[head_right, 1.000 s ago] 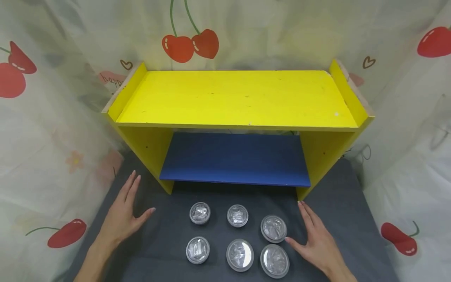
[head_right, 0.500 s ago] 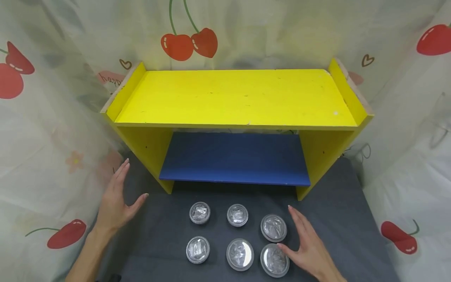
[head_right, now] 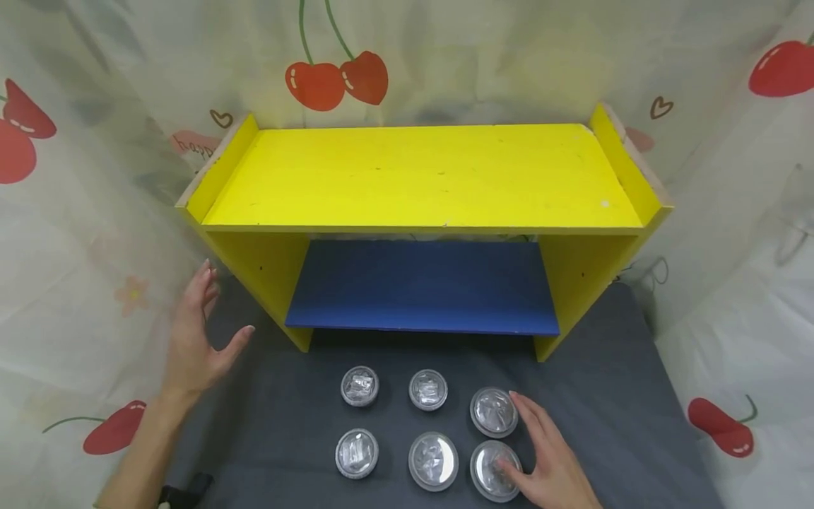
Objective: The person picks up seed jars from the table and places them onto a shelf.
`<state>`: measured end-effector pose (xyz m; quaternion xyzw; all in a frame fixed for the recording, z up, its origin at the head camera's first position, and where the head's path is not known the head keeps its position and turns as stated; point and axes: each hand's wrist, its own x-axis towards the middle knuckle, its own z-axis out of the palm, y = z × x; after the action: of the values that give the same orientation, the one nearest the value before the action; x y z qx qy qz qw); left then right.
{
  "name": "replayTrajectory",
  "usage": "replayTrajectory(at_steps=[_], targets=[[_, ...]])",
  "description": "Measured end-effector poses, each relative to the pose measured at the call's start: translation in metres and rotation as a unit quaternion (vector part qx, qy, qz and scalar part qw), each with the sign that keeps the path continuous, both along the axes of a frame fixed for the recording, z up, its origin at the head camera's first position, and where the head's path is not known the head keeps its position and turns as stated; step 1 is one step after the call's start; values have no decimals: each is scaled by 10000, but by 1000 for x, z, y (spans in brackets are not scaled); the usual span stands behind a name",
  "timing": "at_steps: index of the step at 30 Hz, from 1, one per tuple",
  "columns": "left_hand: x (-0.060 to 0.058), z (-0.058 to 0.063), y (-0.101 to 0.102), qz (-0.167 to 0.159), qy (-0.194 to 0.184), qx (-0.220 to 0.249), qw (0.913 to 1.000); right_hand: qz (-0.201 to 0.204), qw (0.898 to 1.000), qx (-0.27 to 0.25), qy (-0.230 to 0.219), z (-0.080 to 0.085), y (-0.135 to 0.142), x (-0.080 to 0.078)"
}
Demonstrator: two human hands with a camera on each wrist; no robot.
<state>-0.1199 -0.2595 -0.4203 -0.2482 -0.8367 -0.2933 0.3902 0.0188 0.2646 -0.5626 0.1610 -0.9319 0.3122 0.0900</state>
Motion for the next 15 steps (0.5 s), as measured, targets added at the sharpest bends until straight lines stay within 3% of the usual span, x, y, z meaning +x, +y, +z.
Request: replayTrajectory(at_steps=[9,15], targets=[[-8,26,1,-15,-256,87,9996,483,9971,-556,177,-8,-4,4],[-8,38,4,-16,-744,238,9969,844,9904,-998,451,-14,-7,6]])
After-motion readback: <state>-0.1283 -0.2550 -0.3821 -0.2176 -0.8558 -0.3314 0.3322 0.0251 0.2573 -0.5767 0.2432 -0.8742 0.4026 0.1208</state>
